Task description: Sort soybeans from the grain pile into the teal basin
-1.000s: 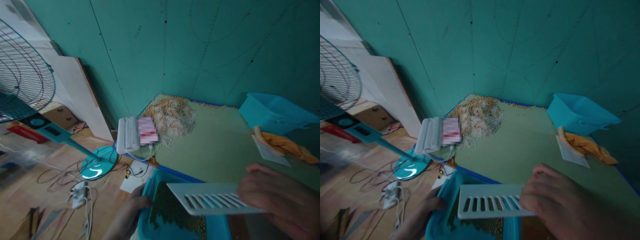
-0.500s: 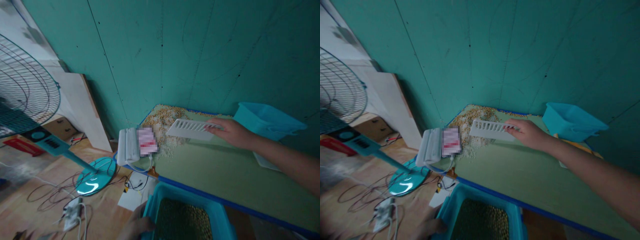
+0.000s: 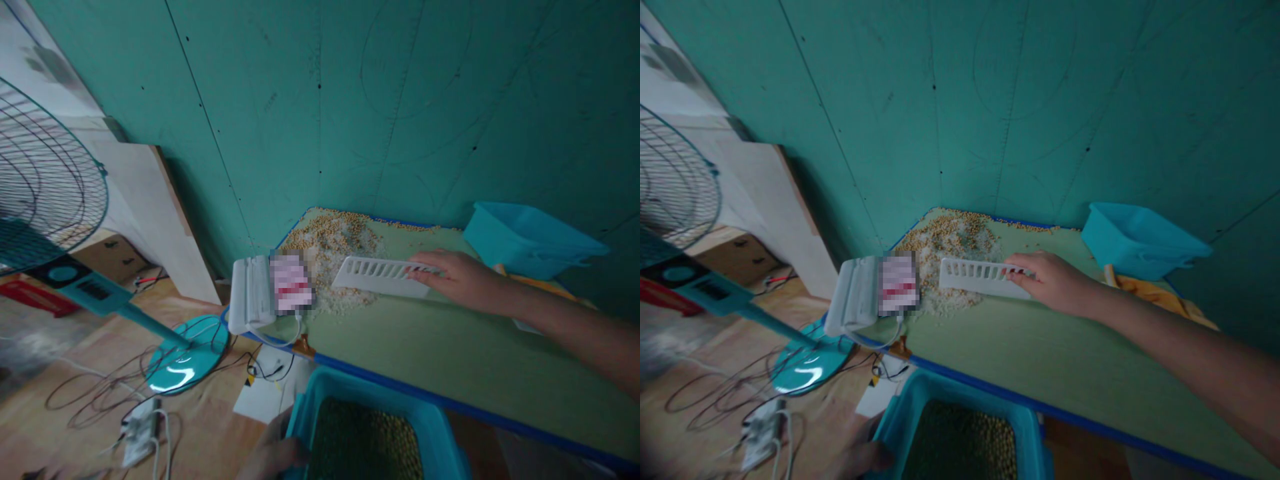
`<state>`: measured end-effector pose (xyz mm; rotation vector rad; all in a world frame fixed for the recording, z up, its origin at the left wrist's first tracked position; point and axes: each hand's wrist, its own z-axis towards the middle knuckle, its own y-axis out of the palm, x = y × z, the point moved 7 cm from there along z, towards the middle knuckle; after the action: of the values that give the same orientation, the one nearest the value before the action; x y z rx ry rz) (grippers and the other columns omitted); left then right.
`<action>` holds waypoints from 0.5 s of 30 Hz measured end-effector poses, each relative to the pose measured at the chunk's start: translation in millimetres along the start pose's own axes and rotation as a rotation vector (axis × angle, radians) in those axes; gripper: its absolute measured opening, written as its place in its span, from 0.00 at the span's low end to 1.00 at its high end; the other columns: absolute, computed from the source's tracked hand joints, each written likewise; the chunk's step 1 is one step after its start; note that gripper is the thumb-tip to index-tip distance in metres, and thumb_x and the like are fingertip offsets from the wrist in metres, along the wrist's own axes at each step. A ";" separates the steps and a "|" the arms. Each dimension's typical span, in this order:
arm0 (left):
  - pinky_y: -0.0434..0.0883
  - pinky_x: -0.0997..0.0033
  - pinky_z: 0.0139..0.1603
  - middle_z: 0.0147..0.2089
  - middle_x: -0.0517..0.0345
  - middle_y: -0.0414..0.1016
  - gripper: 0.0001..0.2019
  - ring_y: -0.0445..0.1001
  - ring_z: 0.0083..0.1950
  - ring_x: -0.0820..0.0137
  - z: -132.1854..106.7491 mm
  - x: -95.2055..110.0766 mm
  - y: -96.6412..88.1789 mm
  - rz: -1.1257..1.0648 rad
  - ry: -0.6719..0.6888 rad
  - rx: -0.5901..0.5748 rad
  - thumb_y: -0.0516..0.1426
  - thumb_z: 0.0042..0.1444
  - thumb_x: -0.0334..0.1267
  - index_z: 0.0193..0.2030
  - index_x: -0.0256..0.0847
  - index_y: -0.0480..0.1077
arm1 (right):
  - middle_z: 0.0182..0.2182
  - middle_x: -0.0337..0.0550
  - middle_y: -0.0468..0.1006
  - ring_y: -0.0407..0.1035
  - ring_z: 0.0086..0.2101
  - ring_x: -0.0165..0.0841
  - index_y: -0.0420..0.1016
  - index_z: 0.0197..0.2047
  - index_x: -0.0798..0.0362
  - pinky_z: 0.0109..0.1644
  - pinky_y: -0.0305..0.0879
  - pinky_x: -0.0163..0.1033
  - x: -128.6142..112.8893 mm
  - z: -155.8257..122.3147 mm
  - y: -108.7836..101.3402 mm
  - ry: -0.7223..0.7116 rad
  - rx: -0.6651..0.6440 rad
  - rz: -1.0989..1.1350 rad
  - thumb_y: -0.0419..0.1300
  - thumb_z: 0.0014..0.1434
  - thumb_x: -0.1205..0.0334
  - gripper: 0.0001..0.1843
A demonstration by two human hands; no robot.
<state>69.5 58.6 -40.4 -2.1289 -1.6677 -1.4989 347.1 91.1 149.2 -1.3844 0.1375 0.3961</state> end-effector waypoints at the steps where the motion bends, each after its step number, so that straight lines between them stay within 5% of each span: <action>1: 0.61 0.71 0.25 0.16 0.60 0.70 0.21 0.67 0.22 0.68 0.0 0.5 0.7 0.011 0.007 -0.002 0.54 0.27 0.22 0.33 0.34 0.75 | 0.32 0.40 0.76 0.69 0.35 0.35 0.70 0.37 0.49 0.35 0.65 0.39 -0.3 -2.0 -0.6 0.010 0.011 0.014 0.48 0.56 0.56 0.12; 8: 0.63 0.67 0.31 0.22 0.58 0.74 0.21 0.68 0.27 0.64 -5.2 3.4 -2.0 0.050 0.055 0.004 0.56 0.31 0.25 0.37 0.36 0.74 | 0.31 0.39 0.76 0.70 0.34 0.34 0.70 0.36 0.48 0.32 0.67 0.37 0.7 -10.9 -3.8 0.072 0.044 0.126 0.49 0.55 0.57 0.11; 15: 0.61 0.71 0.26 0.17 0.61 0.72 0.18 0.65 0.22 0.68 -6.5 11.1 2.8 0.096 0.058 0.031 0.55 0.30 0.21 0.31 0.36 0.75 | 0.32 0.39 0.76 0.71 0.34 0.34 0.69 0.36 0.48 0.33 0.67 0.37 2.4 -19.4 -2.4 0.111 -0.023 0.171 0.49 0.56 0.55 0.11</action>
<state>66.9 61.8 -27.9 -2.0967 -1.5371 -1.4837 352.7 72.3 147.0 -1.4223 0.3453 0.4637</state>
